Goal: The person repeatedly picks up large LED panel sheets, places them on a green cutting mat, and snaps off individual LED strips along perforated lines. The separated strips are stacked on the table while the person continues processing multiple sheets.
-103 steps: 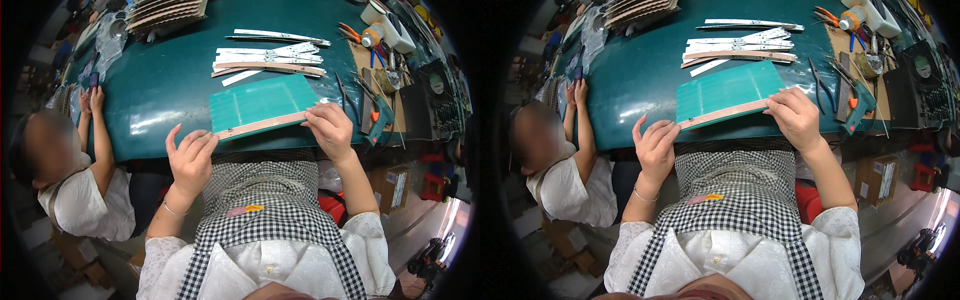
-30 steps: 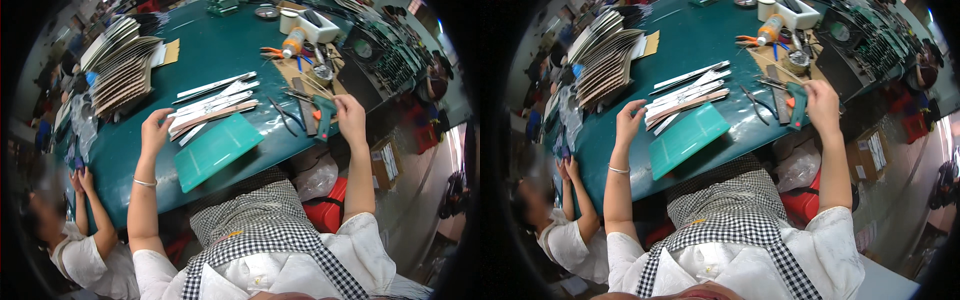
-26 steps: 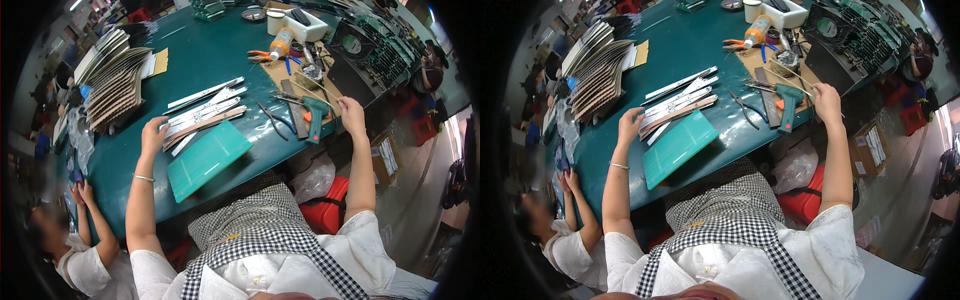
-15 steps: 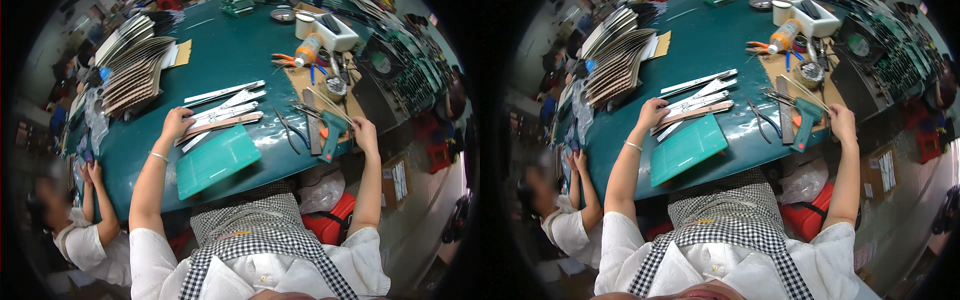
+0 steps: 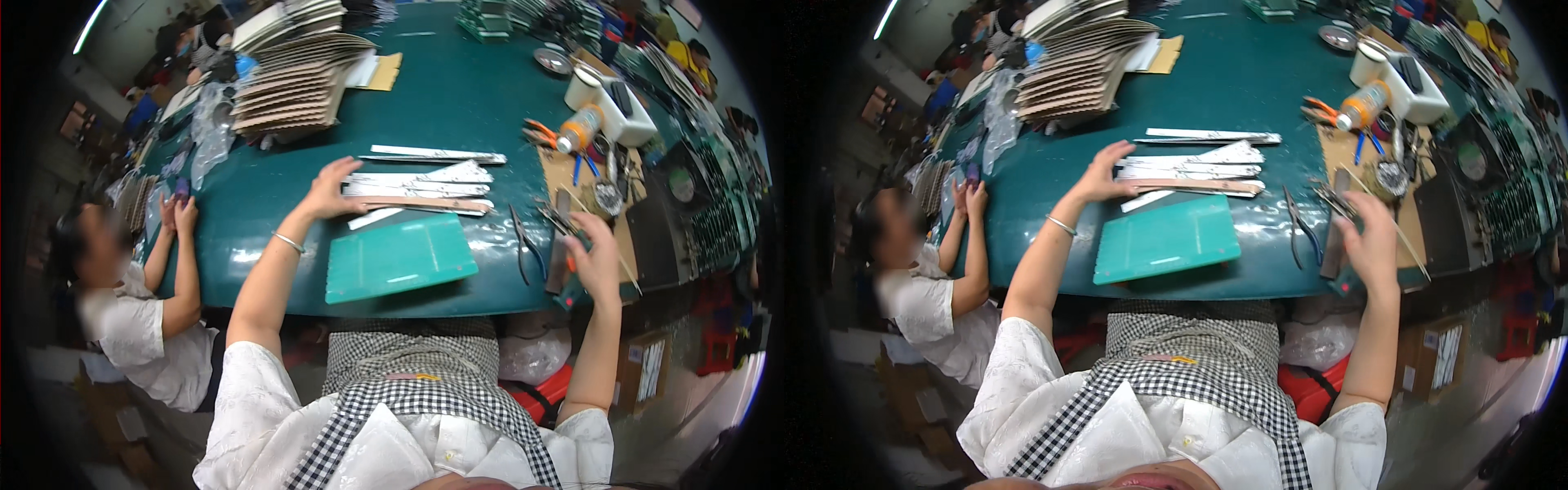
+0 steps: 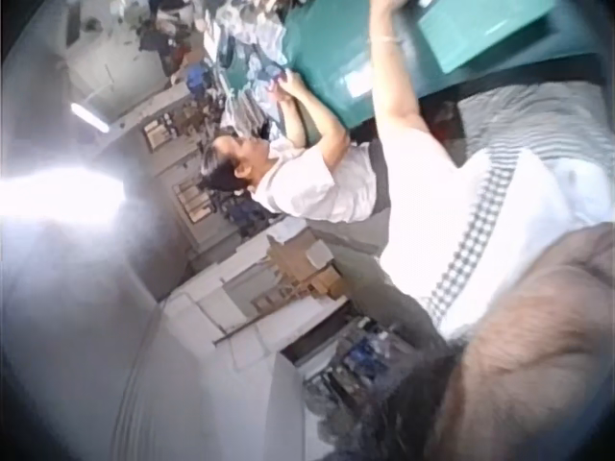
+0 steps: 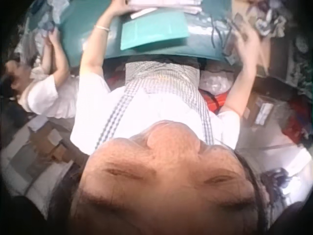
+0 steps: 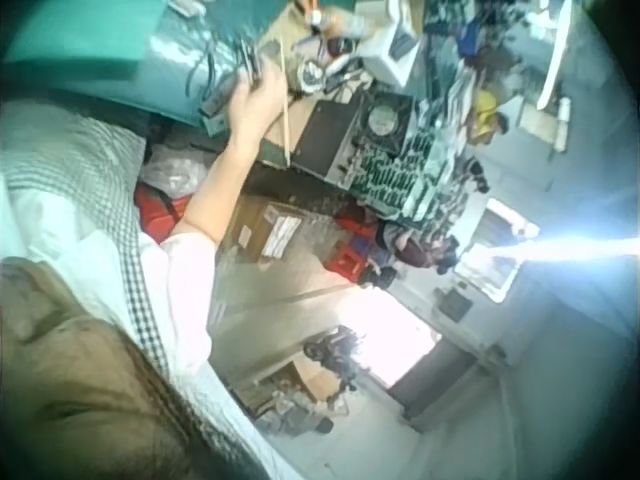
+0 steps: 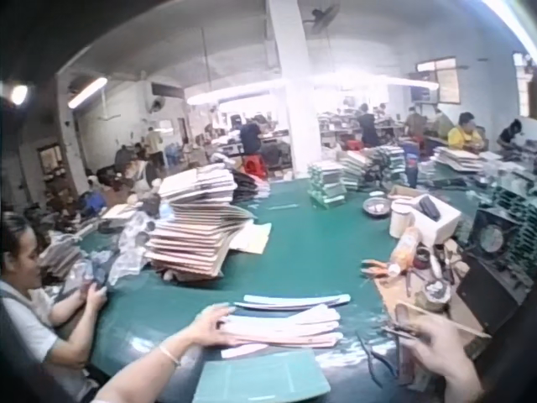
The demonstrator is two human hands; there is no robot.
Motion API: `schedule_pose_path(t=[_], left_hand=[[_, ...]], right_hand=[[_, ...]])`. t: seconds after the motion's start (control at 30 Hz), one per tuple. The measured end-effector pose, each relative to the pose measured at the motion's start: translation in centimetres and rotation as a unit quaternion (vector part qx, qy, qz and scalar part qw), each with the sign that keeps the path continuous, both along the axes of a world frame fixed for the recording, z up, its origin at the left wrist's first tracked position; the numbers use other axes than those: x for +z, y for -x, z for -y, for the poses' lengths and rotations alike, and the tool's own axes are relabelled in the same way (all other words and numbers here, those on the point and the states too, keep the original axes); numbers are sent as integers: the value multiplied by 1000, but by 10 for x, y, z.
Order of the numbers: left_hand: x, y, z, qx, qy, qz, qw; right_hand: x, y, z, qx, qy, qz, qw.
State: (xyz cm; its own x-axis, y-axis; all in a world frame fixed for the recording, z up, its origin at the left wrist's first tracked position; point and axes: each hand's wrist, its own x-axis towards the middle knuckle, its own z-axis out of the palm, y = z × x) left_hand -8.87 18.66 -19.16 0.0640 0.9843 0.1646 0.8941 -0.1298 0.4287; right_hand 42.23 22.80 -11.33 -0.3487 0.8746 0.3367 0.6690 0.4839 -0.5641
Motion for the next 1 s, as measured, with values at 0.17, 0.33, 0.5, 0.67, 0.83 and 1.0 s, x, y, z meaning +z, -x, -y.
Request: schedule_pose_path(t=[0.17,0.33,0.5,0.67,0.83,1.0], left_hand=[[-12,-1,13,11,8,-26,1000],[-10,-12,13,5,13,12,1000],[-1,-8,29,-4,-11,68,998],[-19,-3,58,44,-101,148,983],[-13,-6,61,92,-133,247,956],[-18,0,61,86,-136,241,957]], right_hand=[[-5,96,-7,125,26,48,991],[11,159,-22,161,-47,75,983],[39,222,-59,242,25,43,969],[67,338,-134,245,-1,38,969],[73,470,-228,159,-90,53,982],[65,560,-275,99,-143,117,978]])
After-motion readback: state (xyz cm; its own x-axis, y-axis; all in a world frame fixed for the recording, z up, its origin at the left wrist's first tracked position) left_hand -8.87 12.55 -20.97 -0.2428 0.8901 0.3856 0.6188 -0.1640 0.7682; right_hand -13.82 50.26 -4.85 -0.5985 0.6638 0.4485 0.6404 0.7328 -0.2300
